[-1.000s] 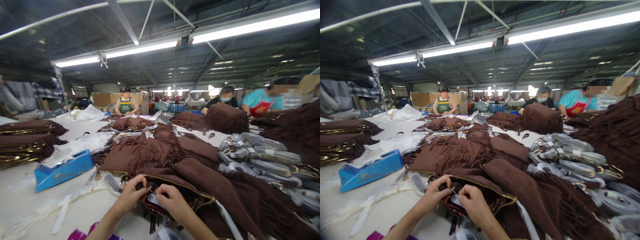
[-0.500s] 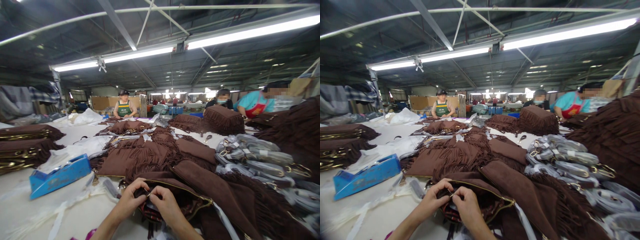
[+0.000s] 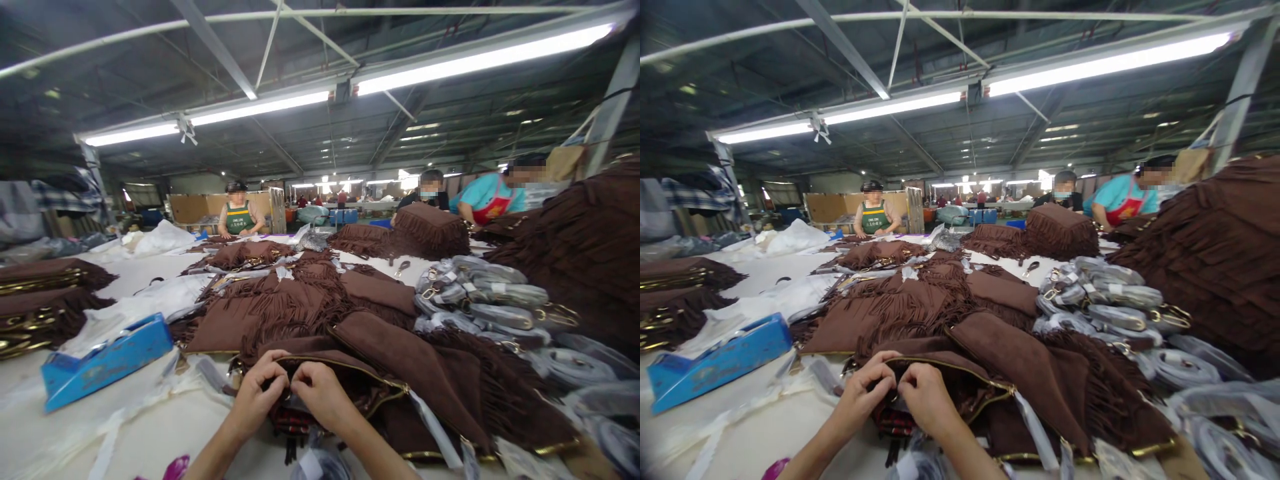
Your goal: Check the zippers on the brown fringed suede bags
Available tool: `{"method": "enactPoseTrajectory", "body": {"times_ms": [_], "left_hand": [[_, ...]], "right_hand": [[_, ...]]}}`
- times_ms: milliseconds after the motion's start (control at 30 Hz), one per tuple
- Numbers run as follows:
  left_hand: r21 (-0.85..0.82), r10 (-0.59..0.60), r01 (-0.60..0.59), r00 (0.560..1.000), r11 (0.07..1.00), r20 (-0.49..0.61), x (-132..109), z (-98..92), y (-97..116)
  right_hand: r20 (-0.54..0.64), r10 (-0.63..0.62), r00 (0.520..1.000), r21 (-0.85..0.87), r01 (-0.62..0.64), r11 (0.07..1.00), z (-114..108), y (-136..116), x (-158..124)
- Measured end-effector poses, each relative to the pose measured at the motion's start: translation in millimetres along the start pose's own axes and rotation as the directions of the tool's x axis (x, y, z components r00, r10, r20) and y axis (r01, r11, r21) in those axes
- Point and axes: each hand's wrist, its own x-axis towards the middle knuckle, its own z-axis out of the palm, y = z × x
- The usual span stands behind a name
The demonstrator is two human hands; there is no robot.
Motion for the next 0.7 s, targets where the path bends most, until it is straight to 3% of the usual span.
{"method": "enactPoseTrajectory", "body": {"times_ms": [100,200,267,333,400,500,600,700], "left_hand": [[0.13,0.058,-0.039,0.988,0.991,-0.143,-2.1,-3.8,11.9],[0.295,0.173,-0.089,0.946,0.951,-0.274,-4.6,-5.2,34.5],[0.286,0.195,-0.126,0.954,0.95,-0.229,-5.0,0.9,51.6],[0.204,0.164,-0.142,0.981,0.969,-0.099,-3.3,13.2,64.2],[0.126,0.105,-0.106,0.994,0.986,0.016,0.6,27.8,67.9],[-0.021,-0.033,0.035,0.993,0.999,0.114,8.6,43.6,56.3],[-0.215,-0.156,0.185,0.977,0.959,0.144,14.0,45.9,35.4],[-0.349,-0.206,0.227,0.974,0.909,0.096,13.2,38.9,20.5]], "right_hand": [[0.037,-0.025,0.999,0.072,0.023,0.997,-8.1,-9.7,-2.6],[0.096,-0.009,0.995,0.215,-0.012,0.977,-20.7,-19.8,-3.4],[0.091,0.015,0.996,0.398,-0.051,0.916,-28.5,-25.1,-2.8],[0.035,0.015,0.999,0.549,-0.031,0.835,-33.1,-28.3,-1.9],[-0.051,-0.022,0.998,0.573,0.047,0.818,-34.0,-28.9,-0.9],[-0.138,-0.049,0.989,0.533,0.116,0.838,-31.1,-25.2,2.0],[-0.066,0.005,0.998,0.612,0.037,0.79,-28.4,-18.4,7.9],[-0.01,0.025,1.0,0.668,-0.012,0.744,-29.1,-12.9,13.0]]}}
